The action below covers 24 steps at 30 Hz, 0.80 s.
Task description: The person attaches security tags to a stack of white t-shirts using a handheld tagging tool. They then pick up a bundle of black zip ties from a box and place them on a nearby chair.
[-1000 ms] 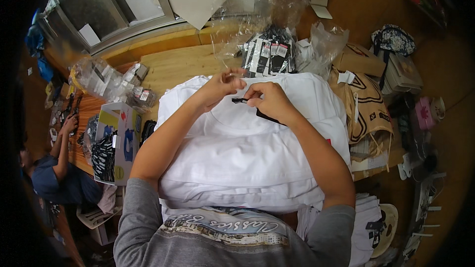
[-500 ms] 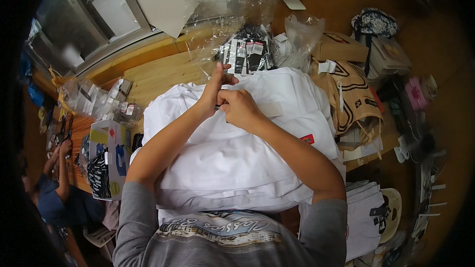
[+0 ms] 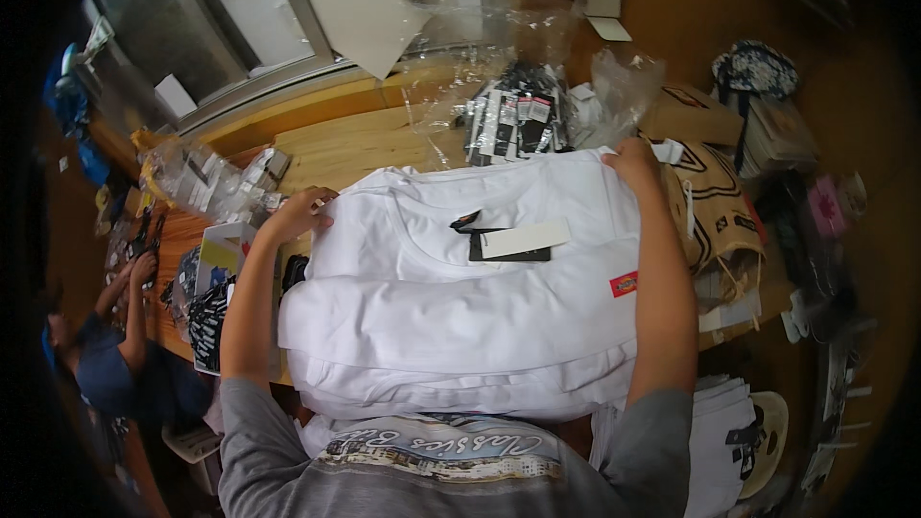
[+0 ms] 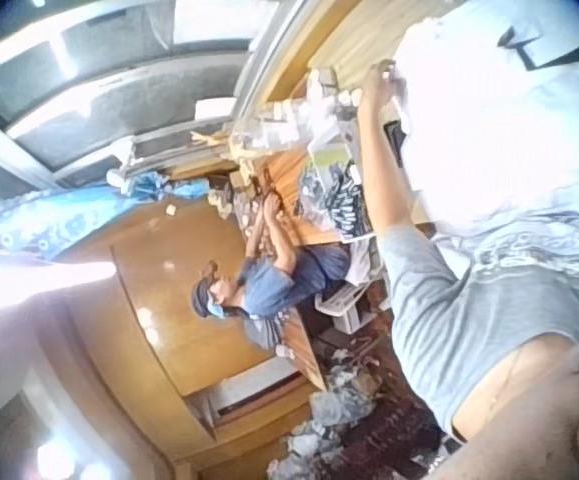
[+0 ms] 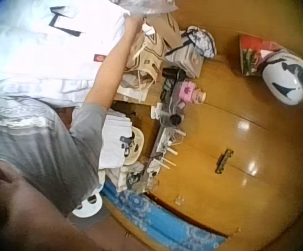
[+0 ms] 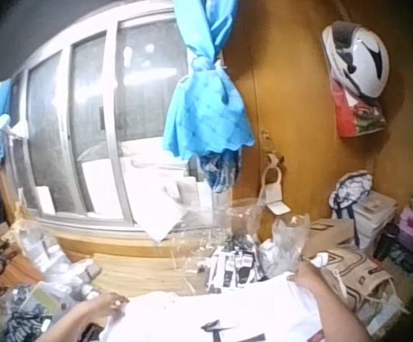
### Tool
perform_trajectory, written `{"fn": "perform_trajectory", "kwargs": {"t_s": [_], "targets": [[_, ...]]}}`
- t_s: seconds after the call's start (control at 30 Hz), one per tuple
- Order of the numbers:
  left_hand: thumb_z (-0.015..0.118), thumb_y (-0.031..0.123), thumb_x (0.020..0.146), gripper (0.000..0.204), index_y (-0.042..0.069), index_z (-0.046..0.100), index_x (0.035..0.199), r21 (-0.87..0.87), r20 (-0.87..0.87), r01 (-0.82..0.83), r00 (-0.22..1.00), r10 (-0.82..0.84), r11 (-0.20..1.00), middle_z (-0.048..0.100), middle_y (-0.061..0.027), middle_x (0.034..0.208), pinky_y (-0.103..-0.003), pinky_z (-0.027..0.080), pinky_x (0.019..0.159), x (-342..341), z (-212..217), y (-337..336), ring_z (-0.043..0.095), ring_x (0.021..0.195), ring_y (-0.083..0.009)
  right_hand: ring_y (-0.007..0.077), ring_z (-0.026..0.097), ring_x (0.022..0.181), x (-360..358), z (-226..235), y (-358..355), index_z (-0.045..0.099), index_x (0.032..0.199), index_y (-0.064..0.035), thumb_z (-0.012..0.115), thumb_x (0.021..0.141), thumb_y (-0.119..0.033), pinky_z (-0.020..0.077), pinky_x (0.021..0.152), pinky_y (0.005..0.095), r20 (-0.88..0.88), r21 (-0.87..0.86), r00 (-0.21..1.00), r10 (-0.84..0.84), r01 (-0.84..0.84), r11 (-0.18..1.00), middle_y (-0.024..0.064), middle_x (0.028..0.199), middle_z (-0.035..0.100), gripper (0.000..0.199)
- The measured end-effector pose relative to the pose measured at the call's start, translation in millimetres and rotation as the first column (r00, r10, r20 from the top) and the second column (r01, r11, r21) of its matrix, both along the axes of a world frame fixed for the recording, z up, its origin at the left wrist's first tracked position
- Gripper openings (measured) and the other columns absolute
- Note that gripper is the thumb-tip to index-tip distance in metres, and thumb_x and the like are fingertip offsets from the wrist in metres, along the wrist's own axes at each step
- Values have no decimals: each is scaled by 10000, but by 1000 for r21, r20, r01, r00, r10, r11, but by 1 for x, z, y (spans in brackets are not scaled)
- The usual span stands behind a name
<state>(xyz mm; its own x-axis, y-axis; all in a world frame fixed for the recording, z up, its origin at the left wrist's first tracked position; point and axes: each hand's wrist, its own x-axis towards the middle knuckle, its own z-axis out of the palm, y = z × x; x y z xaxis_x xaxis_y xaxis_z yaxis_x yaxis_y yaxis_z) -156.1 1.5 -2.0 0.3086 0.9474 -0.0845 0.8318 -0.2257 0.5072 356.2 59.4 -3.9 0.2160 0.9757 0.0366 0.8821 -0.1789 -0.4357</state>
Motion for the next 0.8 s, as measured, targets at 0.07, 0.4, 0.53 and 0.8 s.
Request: {"fn": "perform_trajectory", "kwargs": {"t_s": [0.07, 0.4, 0.53, 0.8], "targets": [[663, 33, 591, 396, 24, 542, 968, 92, -9, -67, 998, 68, 994, 555, -136, 902, -292, 427, 708, -7, -5, -7, 542, 787, -267, 261, 561, 712, 1, 2, -4, 585, 787, -41, 698, 563, -189, 423, 631, 325, -10, 172, 999, 38, -36, 985, 126, 767, 587, 291], [641, 55, 636, 202, 3, 567, 817, 16, 538, -418, 769, 344, 908, 568, -116, 743, -268, 417, 625, -16, 15, -30, 538, 687, -198, 158, 532, 652, -4, 29, -22, 543, 870, -22, 650, 593, -34, 411, 596, 258, -240, 390, 969, 54, 45, 920, 79, 720, 569, 297], [647, 74, 647, 108, 30, 561, 697, 88, 957, -144, 287, -44, 986, 534, -76, 655, -254, 414, 593, -31, 33, -81, 514, 626, -169, 114, 516, 718, 19, 71, -94, 518, 782, -4, 590, 662, -2, 411, 639, 209, -818, 449, 408, 405, 11, 894, 58, 819, 558, 140], [674, 146, 620, 258, -21, 593, 799, -399, 553, 257, 833, 7, 880, 595, -116, 753, -270, 452, 644, -40, 44, -141, 573, 698, -176, 181, 580, 620, 58, 24, -225, 589, 652, 52, 470, 577, 74, 454, 613, 249, -737, 39, 624, 261, -346, 937, 126, 646, 599, 143]]}}
